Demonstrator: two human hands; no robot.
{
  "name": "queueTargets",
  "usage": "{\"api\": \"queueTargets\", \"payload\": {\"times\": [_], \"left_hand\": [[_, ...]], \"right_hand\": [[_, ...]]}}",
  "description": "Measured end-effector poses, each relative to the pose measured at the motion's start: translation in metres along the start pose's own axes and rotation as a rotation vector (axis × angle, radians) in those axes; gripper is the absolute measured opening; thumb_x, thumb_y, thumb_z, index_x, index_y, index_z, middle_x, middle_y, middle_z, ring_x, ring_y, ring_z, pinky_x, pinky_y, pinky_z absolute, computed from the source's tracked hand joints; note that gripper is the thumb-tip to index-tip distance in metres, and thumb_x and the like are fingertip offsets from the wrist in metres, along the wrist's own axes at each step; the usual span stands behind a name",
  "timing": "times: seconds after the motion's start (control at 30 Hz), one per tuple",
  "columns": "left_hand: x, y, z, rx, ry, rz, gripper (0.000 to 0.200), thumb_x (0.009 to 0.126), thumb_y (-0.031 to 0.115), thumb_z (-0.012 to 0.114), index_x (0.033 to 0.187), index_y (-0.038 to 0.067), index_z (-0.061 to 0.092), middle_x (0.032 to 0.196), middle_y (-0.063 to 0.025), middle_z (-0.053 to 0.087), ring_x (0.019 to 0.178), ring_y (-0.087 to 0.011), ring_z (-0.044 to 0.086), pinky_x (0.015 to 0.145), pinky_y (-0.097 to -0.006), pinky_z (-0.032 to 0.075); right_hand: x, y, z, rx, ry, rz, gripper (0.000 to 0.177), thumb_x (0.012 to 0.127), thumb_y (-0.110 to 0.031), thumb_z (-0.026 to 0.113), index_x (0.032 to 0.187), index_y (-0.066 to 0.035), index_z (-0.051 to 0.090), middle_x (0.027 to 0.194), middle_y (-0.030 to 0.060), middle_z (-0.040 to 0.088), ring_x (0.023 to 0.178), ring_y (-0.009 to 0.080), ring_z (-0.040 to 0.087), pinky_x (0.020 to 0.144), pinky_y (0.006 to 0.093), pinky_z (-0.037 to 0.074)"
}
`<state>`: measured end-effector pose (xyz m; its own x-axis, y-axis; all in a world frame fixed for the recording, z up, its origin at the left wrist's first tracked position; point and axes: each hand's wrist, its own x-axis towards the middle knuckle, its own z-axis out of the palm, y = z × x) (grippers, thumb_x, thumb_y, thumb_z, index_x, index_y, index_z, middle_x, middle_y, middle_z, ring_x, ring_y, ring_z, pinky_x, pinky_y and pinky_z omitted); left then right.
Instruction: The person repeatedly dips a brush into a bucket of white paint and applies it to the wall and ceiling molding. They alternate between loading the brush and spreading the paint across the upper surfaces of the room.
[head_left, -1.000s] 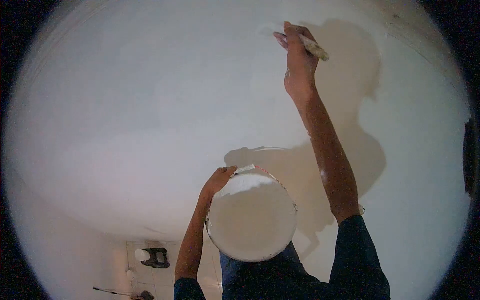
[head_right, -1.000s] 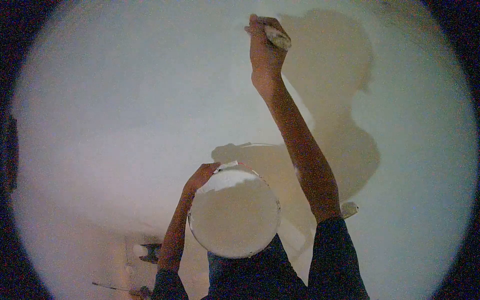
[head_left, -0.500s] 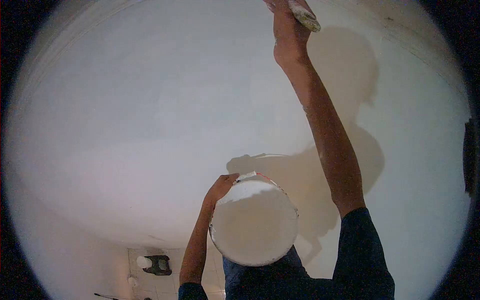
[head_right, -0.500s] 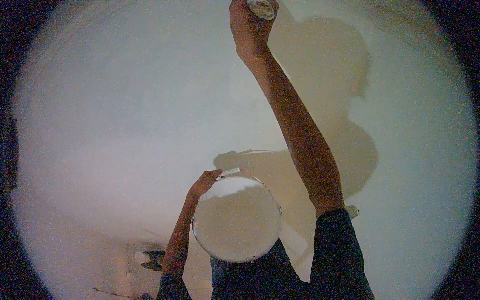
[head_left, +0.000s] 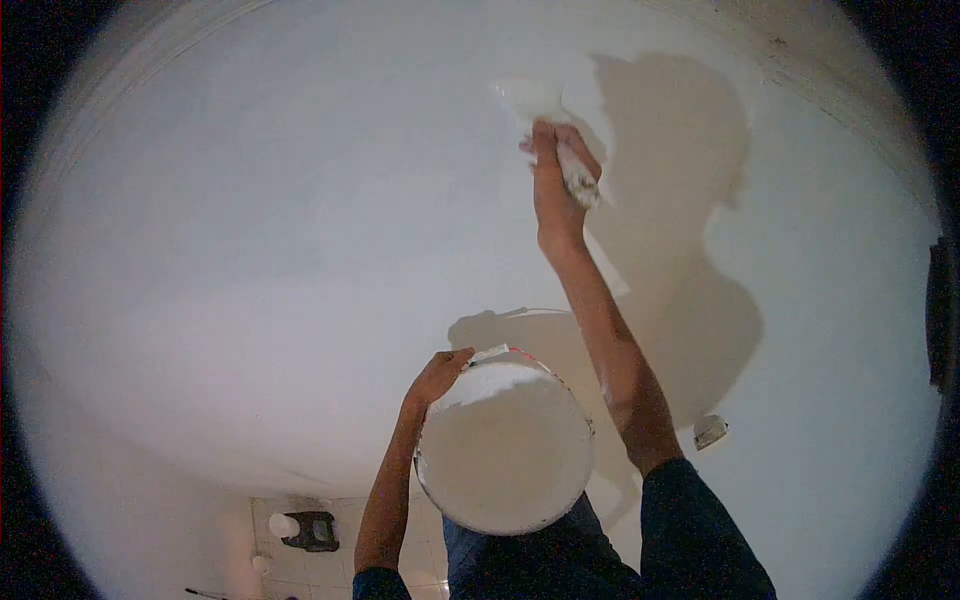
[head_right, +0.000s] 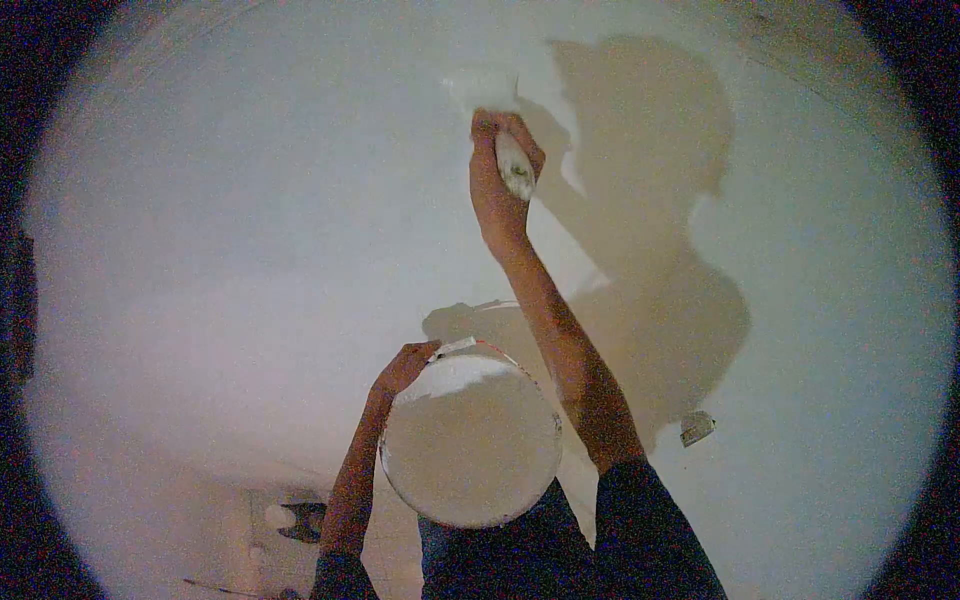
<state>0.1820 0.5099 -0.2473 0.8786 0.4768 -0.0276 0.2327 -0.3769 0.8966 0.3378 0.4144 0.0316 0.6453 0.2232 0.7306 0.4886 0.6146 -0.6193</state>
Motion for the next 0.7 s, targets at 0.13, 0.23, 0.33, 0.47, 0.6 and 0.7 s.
{"api": "queueTargets", "payload": {"times": [0.13, 0.23, 0.33, 0.47, 0.6, 0.7], "left_hand": [[-0.005, 0.012, 0.0, -0.055, 0.003, -0.066, 0.058, 0.088, 0.045, 0.044, 0.119, -0.003, 0.052, 0.112, -0.0215, 0.058, 0.104, -0.0265, 0.054, 0.093, -0.032, 0.038], [-0.008, 0.012, -0.001, 0.002, 0.013, -0.013, 0.059, 0.088, 0.047, 0.043, 0.119, -0.003, 0.052, 0.112, -0.0203, 0.059, 0.103, -0.0258, 0.054, 0.092, -0.0317, 0.038], [-0.009, 0.021, -0.001, -0.024, 0.017, -0.057, 0.06, 0.089, 0.048, 0.043, 0.118, -0.004, 0.053, 0.111, -0.0197, 0.059, 0.102, -0.0257, 0.055, 0.092, -0.0316, 0.039], [-0.012, 0.034, -0.006, -0.033, -0.026, -0.234, 0.06, 0.089, 0.048, 0.043, 0.119, -0.003, 0.052, 0.111, -0.0199, 0.059, 0.101, -0.0259, 0.055, 0.091, -0.0313, 0.039], [-0.018, 0.031, -0.006, 0.074, 0.008, -0.055, 0.061, 0.089, 0.049, 0.042, 0.118, -0.004, 0.053, 0.112, -0.0201, 0.058, 0.101, -0.0264, 0.055, 0.091, -0.0321, 0.039], [-0.017, 0.044, -0.003, 0.079, 0.034, -0.088, 0.06, 0.089, 0.047, 0.042, 0.119, -0.004, 0.052, 0.114, -0.02, 0.057, 0.104, -0.0269, 0.054, 0.092, -0.0329, 0.039]], "right_hand": [[-0.045, 0.035, -0.02, -0.007, 0.048, 0.172, 0.029, 0.086, -0.038, 0.058, 0.091, -0.009, 0.059, 0.082, 0.0011, 0.06, 0.083, 0.0121, 0.057, 0.078, 0.0311, 0.043], [-0.078, 0.054, -0.042, -0.058, 0.045, 0.277, 0.028, 0.086, -0.037, 0.059, 0.089, -0.009, 0.058, 0.082, 0.0013, 0.059, 0.085, 0.0128, 0.057, 0.08, 0.0317, 0.043], [-0.112, 0.082, -0.07, -0.053, 0.042, 0.354, 0.026, 0.087, -0.034, 0.059, 0.087, -0.008, 0.057, 0.085, 0.0022, 0.058, 0.087, 0.0143, 0.057, 0.082, 0.0321, 0.043], [-0.135, 0.076, -0.098, 0.035, 0.092, 0.536, 0.021, 0.088, -0.024, 0.058, 0.077, -0.006, 0.055, 0.077, 0.0006, 0.053, 0.083, 0.0119, 0.056, 0.078, 0.0257, 0.043], [-0.155, 0.089, -0.142, -0.028, 0.046, 0.632, 0.022, 0.086, -0.027, 0.06, 0.087, -0.005, 0.057, 0.085, 0.0023, 0.056, 0.087, 0.0149, 0.057, 0.084, 0.0324, 0.044], [-0.176, 0.124, -0.166, 0.008, 0.074, 0.571, 0.023, 0.087, -0.027, 0.06, 0.087, -0.004, 0.058, 0.084, 0.0026, 0.057, 0.087, 0.0138, 0.057, 0.083, 0.0316, 0.044]]}}
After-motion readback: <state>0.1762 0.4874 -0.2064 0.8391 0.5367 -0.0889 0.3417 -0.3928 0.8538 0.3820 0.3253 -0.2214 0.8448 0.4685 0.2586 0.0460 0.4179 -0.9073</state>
